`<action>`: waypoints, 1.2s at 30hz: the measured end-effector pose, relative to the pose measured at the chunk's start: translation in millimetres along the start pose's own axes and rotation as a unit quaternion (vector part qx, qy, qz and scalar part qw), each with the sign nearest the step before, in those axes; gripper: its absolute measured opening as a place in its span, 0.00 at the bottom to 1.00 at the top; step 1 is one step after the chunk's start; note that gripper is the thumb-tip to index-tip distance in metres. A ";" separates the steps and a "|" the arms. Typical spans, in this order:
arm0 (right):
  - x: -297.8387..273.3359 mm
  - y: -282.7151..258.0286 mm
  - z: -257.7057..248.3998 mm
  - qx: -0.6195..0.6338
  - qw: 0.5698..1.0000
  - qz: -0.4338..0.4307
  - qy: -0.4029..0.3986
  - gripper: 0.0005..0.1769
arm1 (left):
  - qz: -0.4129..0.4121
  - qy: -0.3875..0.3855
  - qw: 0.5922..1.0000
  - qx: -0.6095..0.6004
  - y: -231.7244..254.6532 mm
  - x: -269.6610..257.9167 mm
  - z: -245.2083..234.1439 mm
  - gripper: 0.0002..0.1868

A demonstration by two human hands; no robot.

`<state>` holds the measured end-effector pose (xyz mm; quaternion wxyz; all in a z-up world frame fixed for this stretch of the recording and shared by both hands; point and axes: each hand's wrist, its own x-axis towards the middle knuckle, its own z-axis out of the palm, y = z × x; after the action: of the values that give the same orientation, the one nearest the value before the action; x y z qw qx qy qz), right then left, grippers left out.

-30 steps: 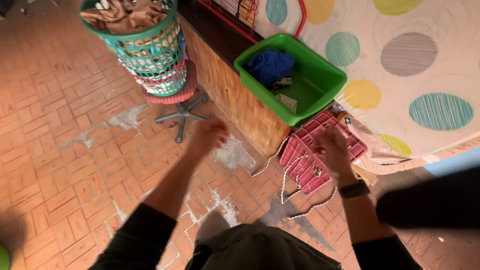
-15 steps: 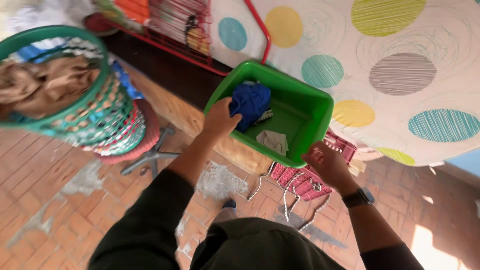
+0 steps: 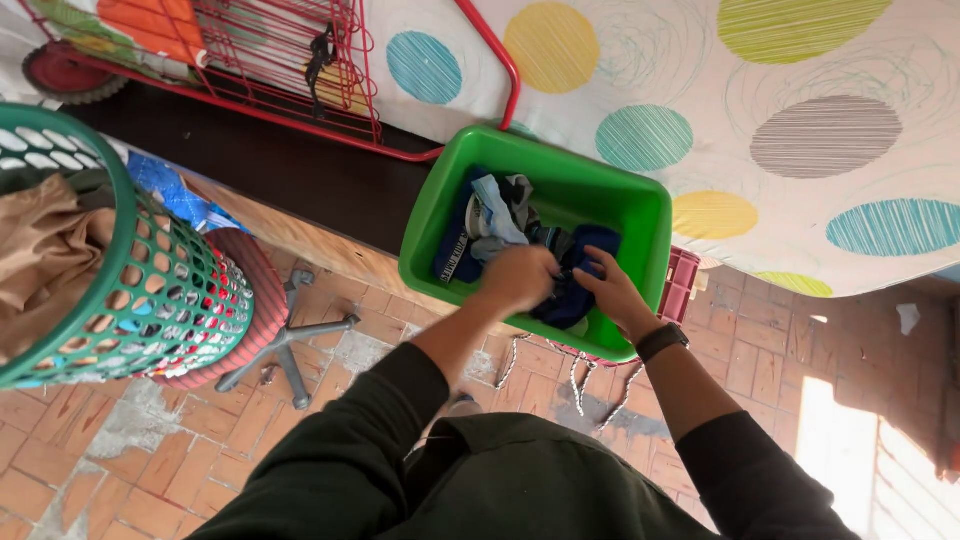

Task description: The person repeatedly picks small clothing items from a green plastic bin, unfolds them, and hangs them on a clothesline strung across a balcony. Items include socks, underwear, and small shirts. The person walks back and forth between the bin and the line, spacing each item as it is hung.

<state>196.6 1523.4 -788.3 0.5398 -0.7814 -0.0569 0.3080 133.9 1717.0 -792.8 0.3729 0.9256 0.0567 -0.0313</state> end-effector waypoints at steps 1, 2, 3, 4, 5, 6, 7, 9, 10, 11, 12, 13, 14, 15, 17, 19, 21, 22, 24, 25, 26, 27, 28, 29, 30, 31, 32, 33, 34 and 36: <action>3.7 3.7 -1.2 0.003 1.000 0.002 0.003 0.38 | 0.002 -0.004 1.000 0.001 -14.0 5.4 -11.8 0.14; 6.4 8.6 -2.4 -0.031 0.999 -0.007 0.006 0.34 | -0.003 0.081 0.996 0.036 -27.8 10.5 -22.6 0.19; 9.0 13.9 -3.7 -0.065 0.998 -0.015 0.008 0.31 | -0.007 0.166 0.984 0.069 -41.4 15.7 -33.0 0.29; 4.9 9.9 -1.5 -0.061 0.998 -0.011 0.013 0.31 | -0.004 0.160 0.985 0.069 -47.7 22.7 -39.5 0.29; 0.6 6.2 0.7 -0.105 0.994 -0.014 0.009 0.31 | -0.014 0.100 0.986 0.135 -53.9 29.5 -45.3 0.34; -4.7 3.0 0.8 -0.150 0.989 -0.016 0.006 0.31 | -0.022 0.040 0.979 0.198 -58.5 36.8 -49.0 0.40; -8.7 3.8 2.7 -0.148 0.989 -0.010 0.011 0.31 | -0.017 0.034 0.980 0.197 -84.5 49.7 -31.9 0.40; -15.3 2.7 5.3 -0.047 0.999 0.001 0.017 0.29 | -0.061 0.003 0.982 0.181 -134.6 76.7 2.1 0.22; -20.4 3.6 1.7 -0.046 0.999 0.001 0.021 0.29 | -0.057 0.002 0.982 0.181 -121.5 72.8 -10.6 0.22; -25.6 4.1 -2.3 -0.022 0.999 -0.021 0.020 0.32 | -0.094 0.013 0.988 0.120 -108.0 68.9 -23.5 0.21; -29.8 4.9 -3.7 0.005 0.999 -0.044 0.020 0.34 | -0.130 0.022 0.989 0.062 -96.0 65.5 -38.7 0.24; -32.2 2.4 -6.5 0.009 0.999 -0.045 0.025 0.34 | -0.125 0.021 0.990 0.066 -75.8 55.7 -56.6 0.24; -38.9 3.0 -7.9 0.042 0.997 -0.059 0.036 0.31 | -0.155 0.063 0.986 0.022 -55.9 42.2 -71.7 0.25; -45.9 4.2 -9.1 0.075 0.993 -0.074 0.047 0.28 | -0.184 0.105 0.977 -0.023 -36.2 28.3 -86.5 0.27; -58.2 0.2 -15.5 0.088 0.992 -0.076 0.058 0.24 | -0.200 0.133 0.964 -0.112 -67.1 33.3 -90.0 0.22; -68.4 -2.2 -23.3 0.097 0.989 -0.083 0.070 0.20 | -0.213 0.162 0.942 -0.203 -79.6 31.8 -98.9 0.18; -76.4 -1.6 -27.6 0.116 0.988 -0.072 0.080 0.16 | -0.200 0.164 0.897 -0.359 -78.6 16.2 -114.6 0.24; -79.1 0.1 -27.1 0.115 0.988 -0.072 0.080 0.16 | -0.200 0.164 0.896 -0.360 -54.1 3.1 -120.4 0.24; -85.0 4.2 -24.9 0.113 0.989 -0.056 0.071 0.14 | -0.181 0.175 0.879 -0.405 -5.9 -25.5 -132.2 0.24; -89.3 -3.7 -18.3 0.112 0.990 -0.056 0.069 0.14 | -0.183 0.176 0.878 -0.405 -0.1 -25.1 -117.5 0.24; -94.9 -10.9 -10.9 0.132 0.988 -0.059 0.051 0.20 | -0.195 0.147 0.875 -0.419 6.1 -24.6 -102.8 0.26; -100.6 -18.3 -4.1 0.151 0.986 -0.062 0.033 0.26 | -0.207 0.118 0.870 -0.432 13.0 -24.0 -88.2 0.29; -106.6 -29.7 2.1 0.153 0.986 -0.064 0.036 0.26 | -0.204 0.117 0.871 -0.431 30.8 -36.1 -81.4 0.29; -112.8 -41.2 7.8 0.195 0.978 -0.068 -0.007 0.38 | -0.121 0.071 0.871 -0.471 48.9 -48.4 -74.4 0.25; -120.0 -51.6 14.2 0.236 0.968 -0.071 -0.050 0.51 | -0.037 0.024 0.862 -0.505 66.5 -62.3 -66.6 0.22; -122.1 -53.7 15.1 0.238 0.967 -0.073 -0.048 0.51 | -0.035 0.022 0.863 -0.504 71.8 -64.5 -62.5 0.22; -125.4 -54.6 17.8 0.259 0.962 -0.088 -0.004 0.35 | -0.013 -0.028 0.853 -0.521 76.1 -69.0 -58.3 0.20; -129.8 -54.9 20.5 0.280 0.954 -0.102 0.040 0.21 | 0.008 -0.079 0.841 -0.536 80.7 -74.5 -53.6 0.17; -129.0 -44.2 14.8 0.281 0.953 -0.102 0.039 0.21 | 0.008 -0.078 0.842 -0.534 93.0 -85.0 -63.6 0.17; -127.7 -25.0 2.1 0.320 0.932 -0.151 0.077 0.15 | -0.025 -0.059 0.833 -0.550 120.2 -107.0 -84.5 0.10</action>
<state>98.8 1481.5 -713.2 0.8044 -0.5704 -0.0309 0.1634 44.5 1680.9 -638.6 0.8219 0.5628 0.0657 -0.0589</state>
